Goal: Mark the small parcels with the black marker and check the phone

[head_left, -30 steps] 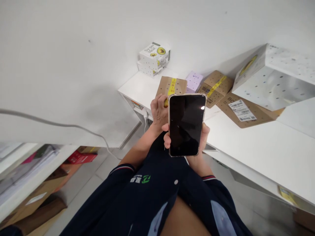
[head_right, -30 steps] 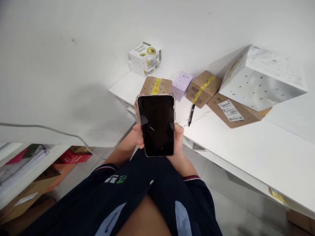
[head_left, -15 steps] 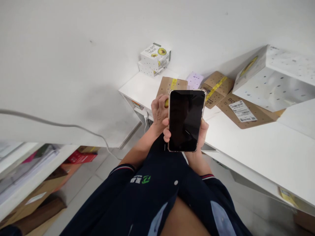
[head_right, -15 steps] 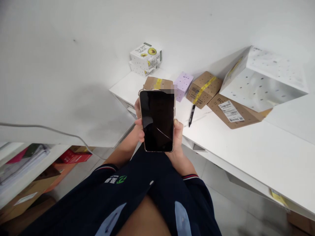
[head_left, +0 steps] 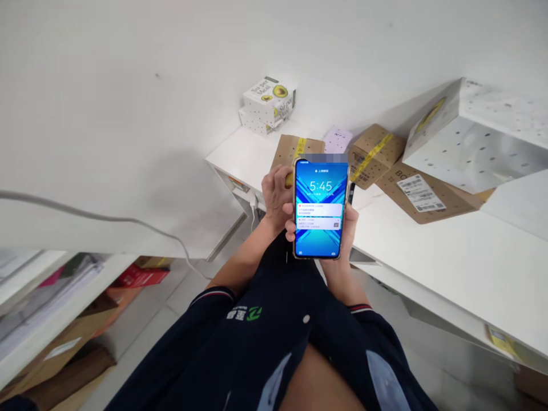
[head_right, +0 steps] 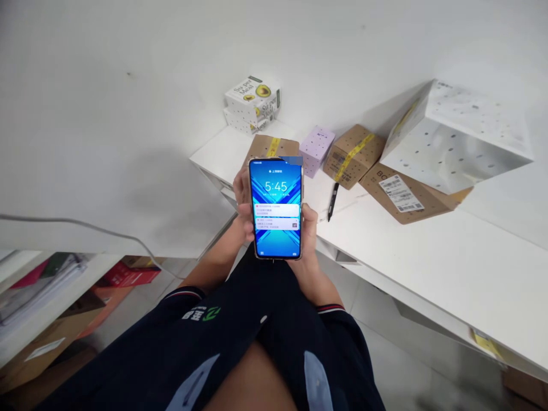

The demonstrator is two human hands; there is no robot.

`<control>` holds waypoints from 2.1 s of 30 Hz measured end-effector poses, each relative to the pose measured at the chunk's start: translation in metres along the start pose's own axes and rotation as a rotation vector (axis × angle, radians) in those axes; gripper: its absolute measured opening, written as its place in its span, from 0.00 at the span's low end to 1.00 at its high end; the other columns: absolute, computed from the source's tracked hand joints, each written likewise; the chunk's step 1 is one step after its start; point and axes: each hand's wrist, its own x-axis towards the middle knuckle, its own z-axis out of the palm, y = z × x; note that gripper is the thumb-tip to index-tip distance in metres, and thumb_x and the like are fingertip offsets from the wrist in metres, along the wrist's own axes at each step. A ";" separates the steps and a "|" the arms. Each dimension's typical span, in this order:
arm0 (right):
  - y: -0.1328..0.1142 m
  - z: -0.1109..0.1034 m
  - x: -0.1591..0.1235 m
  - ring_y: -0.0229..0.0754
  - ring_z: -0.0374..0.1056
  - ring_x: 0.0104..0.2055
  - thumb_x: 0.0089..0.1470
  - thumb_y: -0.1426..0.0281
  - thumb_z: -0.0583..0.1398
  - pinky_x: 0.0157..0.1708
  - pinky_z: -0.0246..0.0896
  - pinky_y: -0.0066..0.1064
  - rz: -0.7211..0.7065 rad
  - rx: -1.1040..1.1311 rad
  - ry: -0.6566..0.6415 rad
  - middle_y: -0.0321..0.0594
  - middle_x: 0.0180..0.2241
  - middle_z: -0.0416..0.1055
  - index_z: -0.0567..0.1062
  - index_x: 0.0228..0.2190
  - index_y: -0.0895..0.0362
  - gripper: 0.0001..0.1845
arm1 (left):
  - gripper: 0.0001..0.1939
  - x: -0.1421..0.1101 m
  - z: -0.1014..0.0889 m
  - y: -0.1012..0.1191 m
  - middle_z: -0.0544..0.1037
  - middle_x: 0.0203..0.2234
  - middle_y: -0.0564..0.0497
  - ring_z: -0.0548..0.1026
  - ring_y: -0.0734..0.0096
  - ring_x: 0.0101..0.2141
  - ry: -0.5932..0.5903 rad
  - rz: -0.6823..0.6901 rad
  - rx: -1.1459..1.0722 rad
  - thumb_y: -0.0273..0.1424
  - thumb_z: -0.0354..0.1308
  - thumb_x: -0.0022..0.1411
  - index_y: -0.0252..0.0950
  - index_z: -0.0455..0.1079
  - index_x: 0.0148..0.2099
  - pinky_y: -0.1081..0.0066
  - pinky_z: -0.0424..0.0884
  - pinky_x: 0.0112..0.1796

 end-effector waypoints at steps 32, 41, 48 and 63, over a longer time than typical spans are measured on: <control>-0.055 -0.212 -0.115 0.68 0.64 0.57 0.58 0.55 0.60 0.52 0.61 0.59 0.137 -2.056 1.503 0.65 0.56 0.69 0.69 0.61 0.62 0.35 | 0.29 0.019 -0.038 0.017 0.72 0.52 0.39 0.61 0.41 0.61 -0.022 -0.028 0.033 0.59 0.60 0.57 0.43 0.77 0.49 0.44 0.55 0.62; -0.040 -0.218 -0.089 0.62 0.65 0.57 0.59 0.51 0.55 0.57 0.59 0.60 -0.379 -1.964 1.166 0.65 0.54 0.70 0.76 0.50 0.63 0.31 | 0.34 0.018 -0.061 0.009 0.65 0.55 0.40 0.62 0.46 0.60 0.054 -0.135 0.100 0.56 0.67 0.51 0.45 0.74 0.56 0.45 0.51 0.66; 0.024 -0.165 -0.027 0.47 0.76 0.45 0.50 0.47 0.66 0.48 0.74 0.45 -0.224 -1.044 0.603 0.53 0.61 0.67 0.65 0.63 0.50 0.44 | 0.29 0.027 -0.073 -0.011 0.62 0.52 0.45 0.64 0.54 0.58 0.171 -0.292 -0.047 0.47 0.70 0.51 0.44 0.73 0.54 0.53 0.63 0.61; 0.005 -0.152 0.012 0.42 0.78 0.42 0.41 0.47 0.72 0.31 0.81 0.32 -0.287 -0.070 0.485 0.34 0.43 0.80 0.75 0.44 0.47 0.31 | 0.36 0.110 -0.035 0.054 0.59 0.59 0.44 0.57 0.42 0.65 -0.136 0.037 -0.432 0.61 0.65 0.50 0.48 0.72 0.55 0.45 0.55 0.65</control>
